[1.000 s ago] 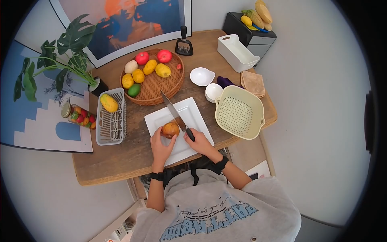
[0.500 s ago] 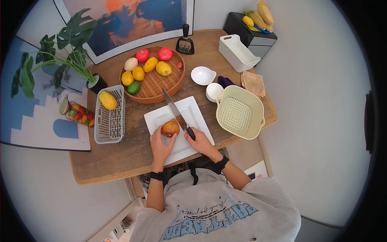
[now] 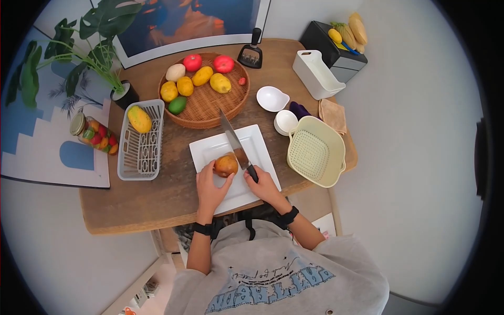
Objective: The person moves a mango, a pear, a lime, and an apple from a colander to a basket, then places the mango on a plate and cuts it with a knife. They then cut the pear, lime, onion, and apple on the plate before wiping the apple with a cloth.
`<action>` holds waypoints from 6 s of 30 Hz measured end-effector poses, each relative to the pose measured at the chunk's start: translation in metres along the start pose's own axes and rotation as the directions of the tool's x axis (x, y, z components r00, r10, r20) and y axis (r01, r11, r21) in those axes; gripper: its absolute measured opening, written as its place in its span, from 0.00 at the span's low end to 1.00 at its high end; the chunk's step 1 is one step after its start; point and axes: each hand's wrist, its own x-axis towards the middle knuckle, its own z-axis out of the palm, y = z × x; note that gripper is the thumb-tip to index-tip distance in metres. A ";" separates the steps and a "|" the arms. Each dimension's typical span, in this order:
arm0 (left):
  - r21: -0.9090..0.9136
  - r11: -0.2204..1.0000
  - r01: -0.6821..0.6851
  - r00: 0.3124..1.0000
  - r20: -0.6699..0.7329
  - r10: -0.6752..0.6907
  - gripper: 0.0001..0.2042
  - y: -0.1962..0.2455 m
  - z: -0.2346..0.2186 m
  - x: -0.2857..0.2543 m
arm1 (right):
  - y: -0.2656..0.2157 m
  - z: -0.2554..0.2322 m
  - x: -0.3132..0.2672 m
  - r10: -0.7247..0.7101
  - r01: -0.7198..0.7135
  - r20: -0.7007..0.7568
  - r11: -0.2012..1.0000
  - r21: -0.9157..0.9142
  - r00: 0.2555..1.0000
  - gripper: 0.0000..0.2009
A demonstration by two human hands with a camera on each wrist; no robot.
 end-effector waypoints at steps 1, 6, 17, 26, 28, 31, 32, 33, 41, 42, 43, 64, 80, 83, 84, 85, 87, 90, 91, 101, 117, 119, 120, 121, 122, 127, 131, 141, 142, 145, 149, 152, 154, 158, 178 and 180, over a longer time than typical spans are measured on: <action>-0.004 1.000 0.006 1.000 0.000 -0.006 0.32 0.000 0.000 0.001 | -0.001 0.000 0.000 0.011 -0.011 0.001 1.000 -0.003 1.000 0.10; -0.028 0.999 0.019 1.000 0.003 -0.019 0.31 0.003 -0.003 0.002 | 0.001 0.003 0.001 0.030 -0.030 -0.004 1.000 -0.003 1.000 0.10; 0.031 0.999 -0.028 0.999 -0.029 0.029 0.31 0.000 0.002 0.001 | -0.002 -0.004 -0.008 -0.044 0.047 -0.035 0.994 0.095 0.998 0.10; 0.020 0.999 0.045 0.999 -0.027 -0.045 0.31 -0.002 0.008 -0.007 | 0.005 -0.005 -0.005 -0.114 0.112 0.006 0.988 0.104 0.994 0.10; 0.013 0.998 0.065 0.998 -0.029 -0.064 0.31 0.001 0.006 -0.002 | 0.006 -0.004 -0.004 -0.116 0.113 0.019 0.988 0.107 0.993 0.10; 0.031 0.997 0.068 0.998 -0.009 -0.068 0.32 -0.004 0.006 -0.002 | 0.010 -0.002 -0.002 -0.138 0.137 -0.007 0.984 0.116 0.990 0.10; 0.033 0.997 0.072 0.997 -0.003 -0.072 0.32 -0.004 0.006 -0.003 | 0.014 0.000 -0.001 -0.154 0.153 -0.005 0.979 0.136 0.988 0.10; 0.038 0.996 0.076 0.997 -0.003 -0.076 0.32 -0.005 0.007 -0.003 | 0.019 0.001 -0.001 -0.172 0.171 -0.004 0.973 0.156 0.985 0.10; 0.033 0.998 0.062 0.998 -0.033 -0.061 0.32 -0.003 0.009 -0.004 | 0.017 -0.002 -0.003 -0.170 0.168 0.007 0.978 0.127 0.985 0.12; 0.036 0.998 0.058 0.998 -0.039 -0.057 0.32 -0.006 0.010 -0.005 | 0.017 -0.001 -0.003 -0.169 0.169 -0.013 0.982 0.090 0.986 0.12; 0.055 0.998 0.041 0.998 -0.039 -0.039 0.33 -0.012 0.012 -0.007 | 0.012 -0.002 -0.005 -0.169 0.172 -0.039 0.979 0.110 0.985 0.12; 0.034 0.999 0.031 0.997 -0.065 -0.029 0.30 -0.008 0.011 -0.002 | 0.025 -0.001 -0.003 -0.225 0.226 -0.014 0.970 0.087 0.974 0.13; -0.026 0.999 -0.046 0.994 -0.101 0.043 0.29 -0.005 0.013 0.000 | 0.040 0.007 0.003 -0.247 0.246 -0.006 0.965 0.085 0.969 0.12; -0.019 0.999 -0.044 0.993 -0.114 0.042 0.30 -0.007 0.014 -0.001 | 0.039 0.007 0.006 -0.210 0.209 0.001 0.976 0.066 0.978 0.12; -0.023 0.998 -0.053 0.992 -0.114 0.050 0.30 -0.009 0.014 -0.002 | 0.039 0.007 0.005 -0.200 0.199 -0.002 0.978 0.064 0.980 0.12; -0.027 0.998 -0.062 0.991 -0.117 0.059 0.30 -0.011 0.014 -0.001 | 0.033 0.005 0.000 -0.192 0.192 -0.005 0.980 0.061 0.981 0.12; -0.016 0.998 -0.055 0.991 -0.121 0.052 0.30 -0.013 0.015 0.001 | 0.040 0.006 0.004 -0.222 0.222 -0.002 0.973 0.058 0.975 0.13; -0.018 0.999 -0.034 0.993 -0.118 0.032 0.31 -0.007 0.013 -0.002 | 0.024 0.001 -0.002 -0.139 0.139 -0.006 0.990 0.008 0.990 0.14; -0.016 0.999 -0.029 0.994 -0.108 0.028 0.31 -0.005 0.010 -0.003 | 0.019 -0.001 -0.006 -0.145 0.146 -0.013 0.988 0.043 0.989 0.15; 0.019 1.000 -0.020 0.995 -0.102 0.022 0.32 -0.001 0.008 -0.003 | 0.019 0.000 -0.006 -0.305 0.306 -0.030 0.946 0.109 0.952 0.10; -0.045 0.999 0.010 0.994 -0.109 -0.015 0.32 -0.006 0.012 -0.002 | 0.013 -0.010 -0.009 -0.239 0.234 0.035 0.965 0.118 0.970 0.11; -0.039 0.999 -0.022 0.993 -0.113 0.018 0.31 -0.008 0.011 -0.003 | 0.015 -0.008 -0.009 -0.237 0.235 -0.003 0.964 0.126 0.972 0.11; -0.052 0.998 -0.022 0.994 -0.112 0.016 0.31 -0.009 0.011 -0.002 | 0.015 -0.008 -0.008 -0.237 0.234 0.011 0.965 0.119 0.972 0.11; -0.064 0.998 -0.019 0.994 -0.111 0.012 0.31 -0.010 0.012 -0.003 | 0.014 -0.009 -0.009 -0.236 0.231 0.027 0.966 0.114 0.971 0.11; -0.074 0.997 -0.018 0.994 -0.108 0.010 0.31 -0.011 0.012 -0.003 | 0.012 -0.010 -0.010 -0.234 0.229 0.042 0.967 0.110 0.971 0.11; -0.117 0.992 -0.046 0.995 -0.093 0.035 0.31 -0.008 0.006 -0.002 | 0.009 -0.008 -0.013 -0.204 0.203 -0.012 0.968 0.145 0.979 0.10; 0.019 0.989 -0.148 0.988 -0.044 0.149 0.34 -0.004 0.003 0.002 | 0.010 -0.009 -0.006 -0.223 0.213 0.098 0.972 0.102 0.970 0.10; 0.078 0.997 -0.009 0.999 0.032 0.006 0.40 0.003 0.001 -0.002 | 0.007 -0.010 -0.009 -0.197 0.191 0.046 0.976 0.108 0.979 0.10; 0.063 0.998 0.003 1.000 0.024 -0.005 0.40 0.003 0.001 -0.002 | 0.007 -0.009 -0.010 -0.214 0.207 0.060 0.973 0.101 0.975 0.10; 0.037 0.999 0.025 0.999 0.022 -0.026 0.40 0.000 0.001 -0.004 | 0.006 -0.009 -0.011 -0.178 0.169 0.043 0.973 0.156 0.983 0.10; 0.048 0.998 0.031 0.999 0.027 -0.033 0.39 -0.005 0.007 -0.002 | 0.011 -0.012 -0.012 -0.213 0.193 0.118 0.968 0.159 0.970 0.11; 0.041 0.999 0.009 0.999 0.040 -0.011 0.39 -0.005 0.007 0.002 | 0.005 -0.013 -0.012 -0.218 0.201 0.089 0.965 0.168 0.972 0.12; 0.070 0.998 -0.008 0.999 0.033 0.006 0.38 -0.005 0.006 -0.002 | 0.002 -0.011 -0.013 -0.232 0.222 0.051 0.963 0.153 0.972 0.12; 0.071 0.996 -0.049 0.999 -0.017 0.050 0.39 -0.006 0.007 -0.006 | 0.001 -0.015 -0.009 -0.177 0.168 0.134 0.983 0.073 0.975 0.12; 0.065 0.996 -0.059 0.998 0.000 0.060 0.39 -0.005 0.006 -0.002 | 0.015 -0.005 -0.007 -0.227 0.219 0.050 0.967 0.129 0.973 0.09; 0.064 0.997 -0.044 0.999 -0.007 0.044 0.39 -0.005 0.006 -0.002 | 0.017 -0.006 -0.004 -0.225 0.216 0.085 0.970 0.109 0.971 0.09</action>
